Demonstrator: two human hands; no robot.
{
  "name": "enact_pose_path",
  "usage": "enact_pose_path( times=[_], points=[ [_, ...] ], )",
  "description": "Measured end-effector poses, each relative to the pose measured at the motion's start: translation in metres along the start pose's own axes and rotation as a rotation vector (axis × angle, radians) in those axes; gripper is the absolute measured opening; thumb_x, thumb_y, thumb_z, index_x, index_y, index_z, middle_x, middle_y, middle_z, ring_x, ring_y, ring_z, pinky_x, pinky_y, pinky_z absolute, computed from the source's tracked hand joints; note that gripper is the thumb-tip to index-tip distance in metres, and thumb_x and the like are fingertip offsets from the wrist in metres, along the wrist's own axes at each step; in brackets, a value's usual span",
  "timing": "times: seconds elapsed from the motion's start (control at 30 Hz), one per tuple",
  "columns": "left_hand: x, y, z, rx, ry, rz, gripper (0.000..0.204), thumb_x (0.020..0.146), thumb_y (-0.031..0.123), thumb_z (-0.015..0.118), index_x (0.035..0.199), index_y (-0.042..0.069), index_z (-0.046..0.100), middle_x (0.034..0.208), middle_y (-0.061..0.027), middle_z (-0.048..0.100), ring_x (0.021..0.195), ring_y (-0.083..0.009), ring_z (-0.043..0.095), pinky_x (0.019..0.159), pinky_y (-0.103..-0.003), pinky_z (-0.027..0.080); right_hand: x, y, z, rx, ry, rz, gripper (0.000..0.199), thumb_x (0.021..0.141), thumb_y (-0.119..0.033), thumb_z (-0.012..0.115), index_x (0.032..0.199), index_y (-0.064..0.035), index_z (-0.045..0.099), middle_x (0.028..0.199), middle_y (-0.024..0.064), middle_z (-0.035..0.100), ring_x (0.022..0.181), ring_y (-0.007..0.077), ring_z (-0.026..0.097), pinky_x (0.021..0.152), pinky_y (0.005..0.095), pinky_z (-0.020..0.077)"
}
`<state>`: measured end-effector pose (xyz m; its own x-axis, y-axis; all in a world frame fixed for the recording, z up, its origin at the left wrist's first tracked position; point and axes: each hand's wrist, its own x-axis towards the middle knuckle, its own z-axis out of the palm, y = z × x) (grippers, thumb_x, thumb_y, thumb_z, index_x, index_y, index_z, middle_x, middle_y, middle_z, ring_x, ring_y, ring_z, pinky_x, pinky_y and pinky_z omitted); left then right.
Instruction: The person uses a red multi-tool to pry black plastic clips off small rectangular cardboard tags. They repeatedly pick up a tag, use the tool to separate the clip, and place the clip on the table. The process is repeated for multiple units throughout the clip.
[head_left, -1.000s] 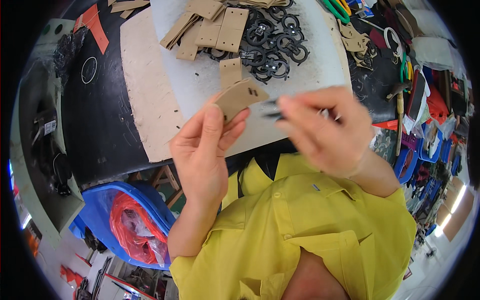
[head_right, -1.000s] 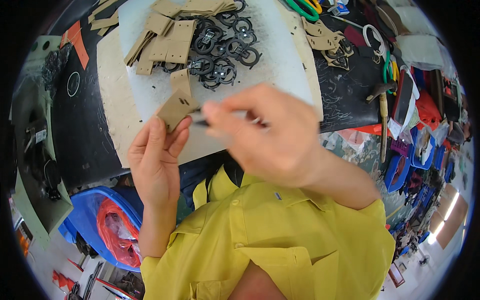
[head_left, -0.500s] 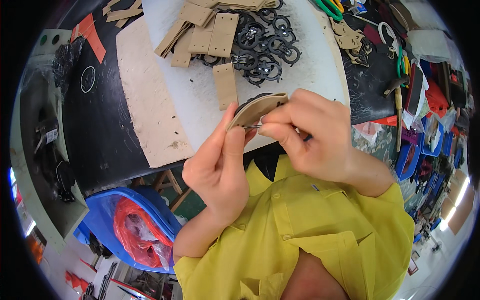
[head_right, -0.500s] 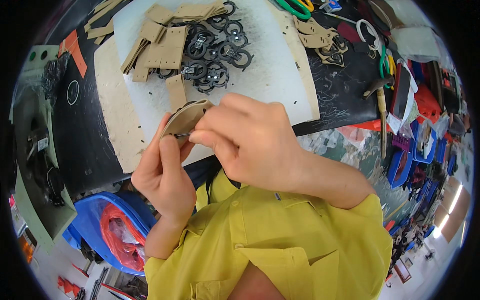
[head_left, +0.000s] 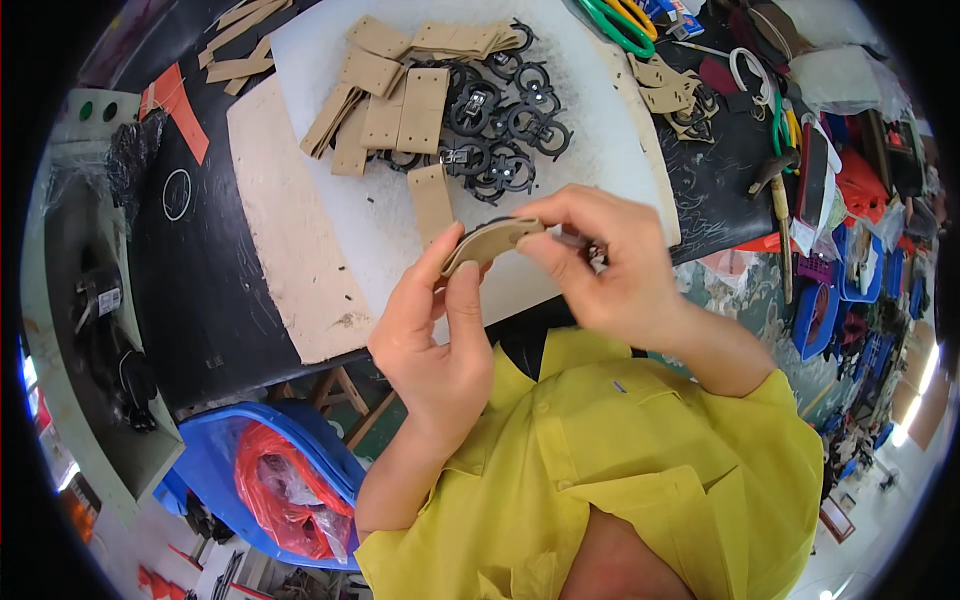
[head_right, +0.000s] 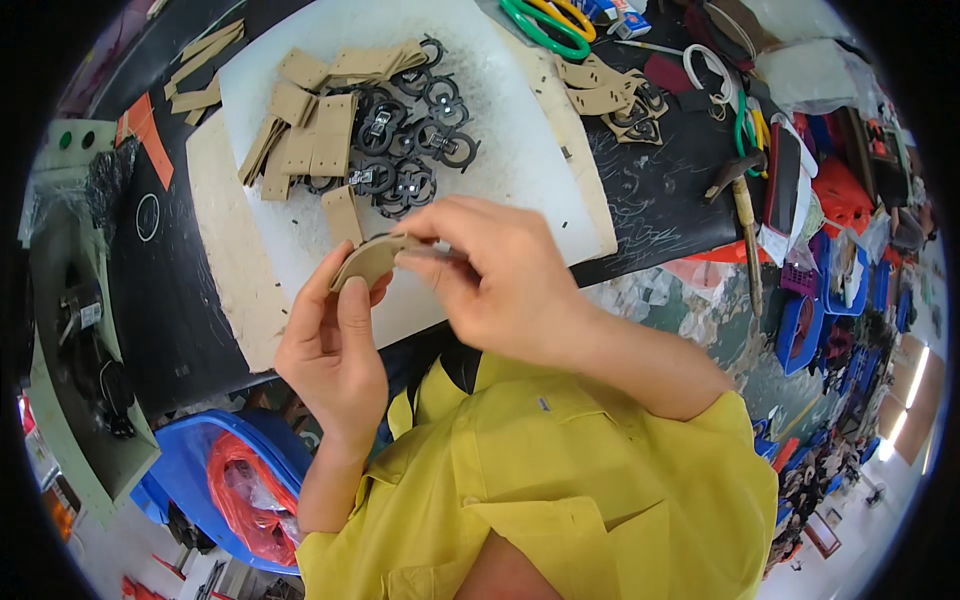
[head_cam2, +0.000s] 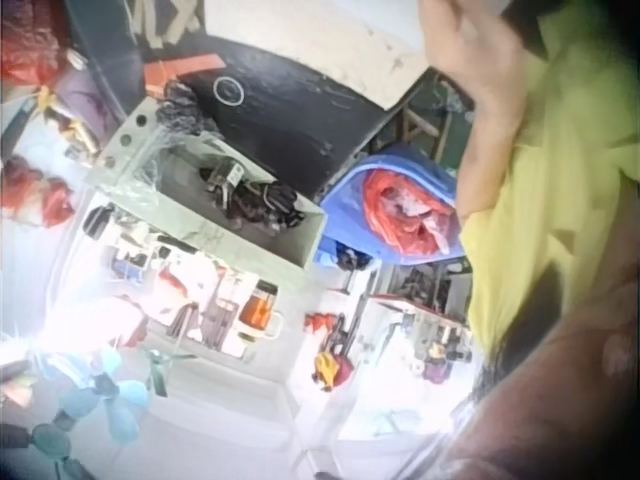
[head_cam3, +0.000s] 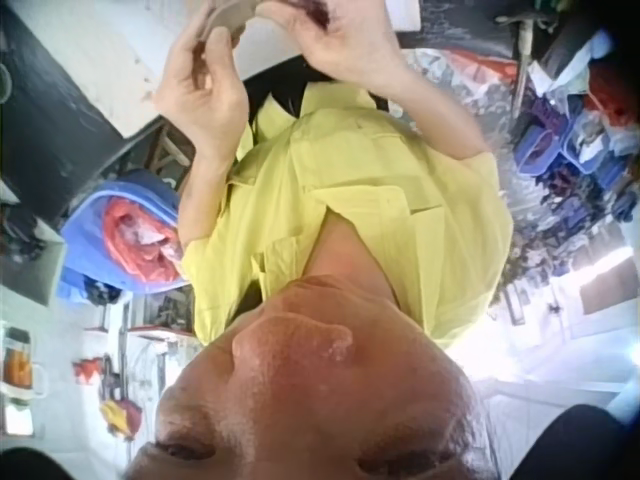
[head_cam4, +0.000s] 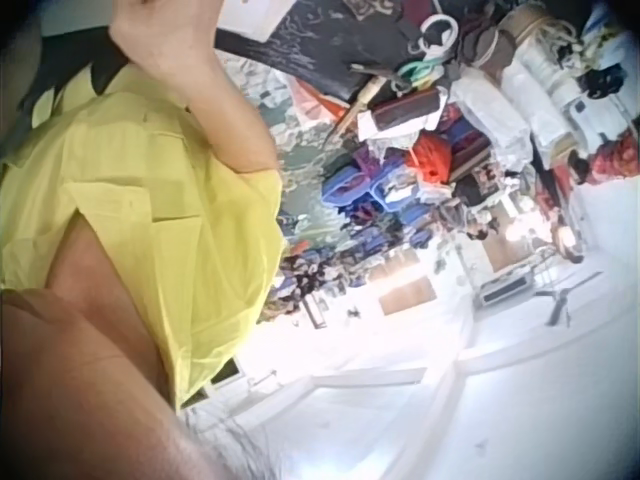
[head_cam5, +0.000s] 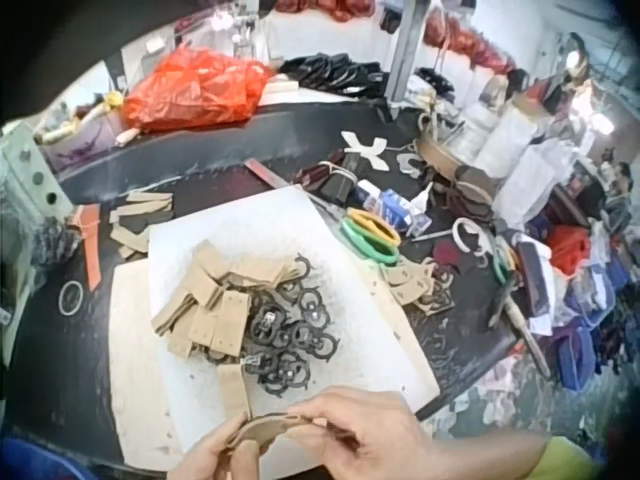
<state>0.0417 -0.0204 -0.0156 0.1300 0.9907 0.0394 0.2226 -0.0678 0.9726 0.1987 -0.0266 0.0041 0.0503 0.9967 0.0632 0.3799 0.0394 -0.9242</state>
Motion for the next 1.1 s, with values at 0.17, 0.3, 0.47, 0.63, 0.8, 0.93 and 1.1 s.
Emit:
enact_pose_path(
  times=[0.17, 0.3, 0.47, 0.63, 0.8, 0.93, 1.1],
  points=[
    [0.006, -0.003, 0.016, 0.367, 0.091, 0.382, 0.018, 0.083, -0.005, 0.051, 0.1, -0.004, 0.057, 0.082, -0.0123, 0.06, 0.064, -0.017, 0.059, 0.059, -0.025, 0.045, -0.007, 0.009, 0.008, 0.016, 0.138, -0.061, 0.013, 0.075, 0.004, 0.059, 0.088, 0.0014, 0.058, 0.07, 0.0098, 0.056, 0.052, 0.0146, 0.054, 0.048, 0.0256, 0.0433],
    [0.025, -0.001, 0.032, 0.255, -0.048, 0.434, 0.022, 0.077, -0.002, 0.061, 0.1, -0.002, 0.058, 0.083, -0.0133, 0.061, 0.069, -0.0242, 0.059, 0.061, -0.031, 0.046, -0.002, 0.027, -0.01, -0.019, 0.269, -0.008, 0.01, 0.08, -0.002, 0.06, 0.09, 0.0004, 0.061, 0.06, 0.0071, 0.055, 0.048, 0.0081, 0.049, 0.046, 0.0233, 0.0399],
    [0.075, 0.019, 0.047, 0.512, -0.161, 0.683, 0.029, 0.072, 0.008, 0.07, 0.1, 0.002, 0.062, 0.08, -0.0105, 0.061, 0.075, -0.0232, 0.057, 0.067, -0.034, 0.046, 0.027, 0.078, -0.112, -0.313, 0.351, 0.235, 0.028, 0.078, -0.024, 0.066, 0.09, 0.0012, 0.064, 0.065, 0.0092, 0.064, 0.057, 0.0111, 0.059, 0.053, 0.0259, 0.045],
    [0.093, 0.016, 0.058, 0.815, -0.228, 0.707, 0.031, 0.068, 0.014, 0.072, 0.096, 0.003, 0.064, 0.082, -0.0065, 0.06, 0.074, -0.0243, 0.055, 0.067, -0.034, 0.044, 0.035, 0.081, -0.127, -0.727, 0.459, 0.232, 0.031, 0.077, -0.027, 0.066, 0.095, -0.0021, 0.066, 0.064, 0.0081, 0.062, 0.056, 0.0117, 0.057, 0.055, 0.025, 0.0448],
    [0.093, 0.011, 0.045, 0.809, -0.272, 0.697, 0.03, 0.068, 0.013, 0.071, 0.096, 0.004, 0.064, 0.078, -0.0058, 0.06, 0.074, -0.023, 0.056, 0.066, -0.034, 0.044, 0.035, 0.072, -0.096, -0.401, 0.452, -0.019, 0.021, 0.079, -0.019, 0.066, 0.094, -0.0037, 0.066, 0.069, 0.0092, 0.063, 0.05, 0.0132, 0.053, 0.05, 0.024, 0.0434],
    [0.093, 0.018, 0.051, 0.784, -0.274, 0.713, 0.026, 0.071, 0.01, 0.068, 0.096, 0.003, 0.064, 0.072, -0.0068, 0.06, 0.069, -0.0235, 0.056, 0.062, -0.034, 0.045, 0.041, 0.06, -0.064, -0.259, 0.345, -0.138, 0.015, 0.081, -0.015, 0.063, 0.089, -0.0035, 0.066, 0.074, 0.0106, 0.064, 0.051, 0.0168, 0.058, 0.049, 0.0265, 0.0462],
    [0.091, 0.014, 0.042, 0.769, -0.11, 0.768, 0.02, 0.079, 0.004, 0.063, 0.098, -0.001, 0.063, 0.072, -0.0089, 0.062, 0.061, -0.0202, 0.057, 0.055, -0.03, 0.045, 0.045, 0.047, -0.034, 0.023, 0.273, -0.055, 0.017, 0.081, -0.015, 0.064, 0.091, -0.0017, 0.066, 0.071, 0.0081, 0.063, 0.057, 0.0119, 0.054, 0.054, 0.0241, 0.0447]
  ],
)
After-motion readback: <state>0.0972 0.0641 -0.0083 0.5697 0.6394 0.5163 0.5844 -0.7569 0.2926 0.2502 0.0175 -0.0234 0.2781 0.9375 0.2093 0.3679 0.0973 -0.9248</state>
